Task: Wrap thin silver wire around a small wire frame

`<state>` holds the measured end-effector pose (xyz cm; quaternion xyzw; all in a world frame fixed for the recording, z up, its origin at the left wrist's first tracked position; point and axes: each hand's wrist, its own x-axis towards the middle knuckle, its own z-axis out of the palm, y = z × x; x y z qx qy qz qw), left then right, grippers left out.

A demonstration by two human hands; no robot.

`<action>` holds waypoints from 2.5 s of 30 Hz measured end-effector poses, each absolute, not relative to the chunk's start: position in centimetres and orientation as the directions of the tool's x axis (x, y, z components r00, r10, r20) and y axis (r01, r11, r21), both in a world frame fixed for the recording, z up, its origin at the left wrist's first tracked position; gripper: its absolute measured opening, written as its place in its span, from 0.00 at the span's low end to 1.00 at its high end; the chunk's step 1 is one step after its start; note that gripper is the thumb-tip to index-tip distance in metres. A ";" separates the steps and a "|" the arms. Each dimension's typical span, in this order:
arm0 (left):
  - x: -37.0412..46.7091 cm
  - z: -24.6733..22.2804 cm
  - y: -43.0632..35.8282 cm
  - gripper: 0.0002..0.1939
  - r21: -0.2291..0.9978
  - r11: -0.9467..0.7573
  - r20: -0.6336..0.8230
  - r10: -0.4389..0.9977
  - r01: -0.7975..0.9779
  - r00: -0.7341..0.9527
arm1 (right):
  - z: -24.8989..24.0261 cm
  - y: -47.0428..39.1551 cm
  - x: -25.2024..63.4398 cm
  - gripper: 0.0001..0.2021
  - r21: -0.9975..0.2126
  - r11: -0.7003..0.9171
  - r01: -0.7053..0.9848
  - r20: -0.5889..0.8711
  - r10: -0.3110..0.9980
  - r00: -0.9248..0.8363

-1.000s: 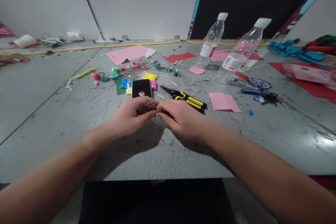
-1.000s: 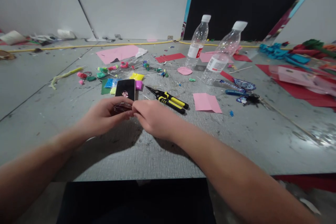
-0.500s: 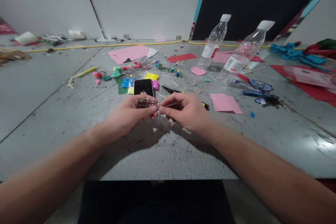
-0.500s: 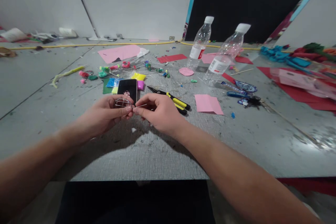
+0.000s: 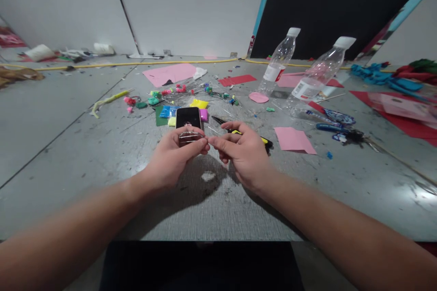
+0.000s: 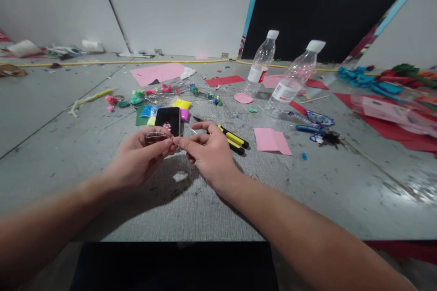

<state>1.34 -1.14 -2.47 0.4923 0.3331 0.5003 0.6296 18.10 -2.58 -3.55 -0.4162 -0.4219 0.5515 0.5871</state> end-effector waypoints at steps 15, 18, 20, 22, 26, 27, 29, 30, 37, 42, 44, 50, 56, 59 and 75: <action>2.5 -2.8 -1.3 0.11 0.953 0.049 0.004 0.985 -0.298 0.174 | -5.4 -1.3 17.0 0.28 -0.952 0.210 -0.223 0.170 0.968 0.183; 2.5 -2.6 -1.1 0.10 0.952 0.060 -0.003 0.982 -0.300 0.189 | -5.2 -1.6 16.8 0.24 -0.946 0.278 -0.168 0.245 0.950 0.192; 2.4 -2.6 -0.9 0.10 0.948 0.064 -0.004 0.982 -0.311 0.188 | -5.2 -1.8 16.7 0.22 -0.939 0.315 -0.139 0.288 0.940 0.185; 2.3 -2.6 -0.7 0.11 0.942 0.069 -0.009 0.983 -0.327 0.183 | -5.2 -1.9 16.6 0.20 -0.933 0.342 -0.114 0.320 0.932 0.172; 2.2 -2.7 -0.5 0.11 0.937 0.066 -0.008 0.986 -0.342 0.168 | -5.5 -1.9 16.7 0.19 -0.929 0.363 -0.077 0.349 0.925 0.153; 2.2 -2.7 -0.5 0.11 0.938 0.060 -0.004 0.987 -0.341 0.162 | -5.5 -1.9 16.7 0.19 -0.929 0.363 -0.071 0.350 0.925 0.149; 2.2 -2.7 -0.6 0.10 0.940 0.040 0.010 0.989 -0.338 0.145 | -5.6 -1.8 16.8 0.19 -0.930 0.363 -0.058 0.352 0.926 0.139; 2.2 -2.7 -0.6 0.09 0.942 0.029 0.018 0.991 -0.334 0.136 | -5.6 -1.8 16.9 0.19 -0.930 0.364 -0.051 0.355 0.925 0.135; 2.1 -2.6 -0.6 0.08 0.955 -0.005 0.041 0.993 -0.295 0.115 | -5.4 -1.6 17.4 0.10 -0.907 0.419 0.037 0.421 0.903 0.085; 2.0 -2.5 -0.4 0.09 0.956 -0.015 0.058 0.989 -0.294 0.139 | -5.3 -1.4 18.1 0.15 -0.828 0.542 0.143 0.556 0.827 0.086; 1.9 -2.5 -0.2 0.08 0.957 -0.010 0.057 0.987 -0.289 0.153 | -5.3 -1.3 18.5 0.17 -0.764 0.617 0.190 0.638 0.767 0.072; 1.5 -2.5 0.2 0.07 0.966 0.052 0.008 0.973 -0.253 0.232 | -5.1 -0.4 20.2 0.17 -0.537 0.799 0.270 0.811 0.578 -0.098; 1.2 -1.9 -0.1 0.10 0.970 0.142 -0.062 0.928 -0.195 0.367 | -4.5 -0.4 21.1 0.18 -0.337 0.918 0.210 0.897 0.380 -0.225; 1.0 -1.8 0.0 0.10 0.974 0.174 -0.098 0.904 -0.148 0.417 | -4.1 -0.8 21.3 0.17 -0.336 0.924 0.182 0.898 0.373 -0.234; 0.1 -1.4 0.4 0.10 0.971 -0.212 0.195 0.969 0.109 0.153 | -3.6 0.5 21.0 0.15 -0.994 -0.036 -0.100 0.001 0.938 -0.346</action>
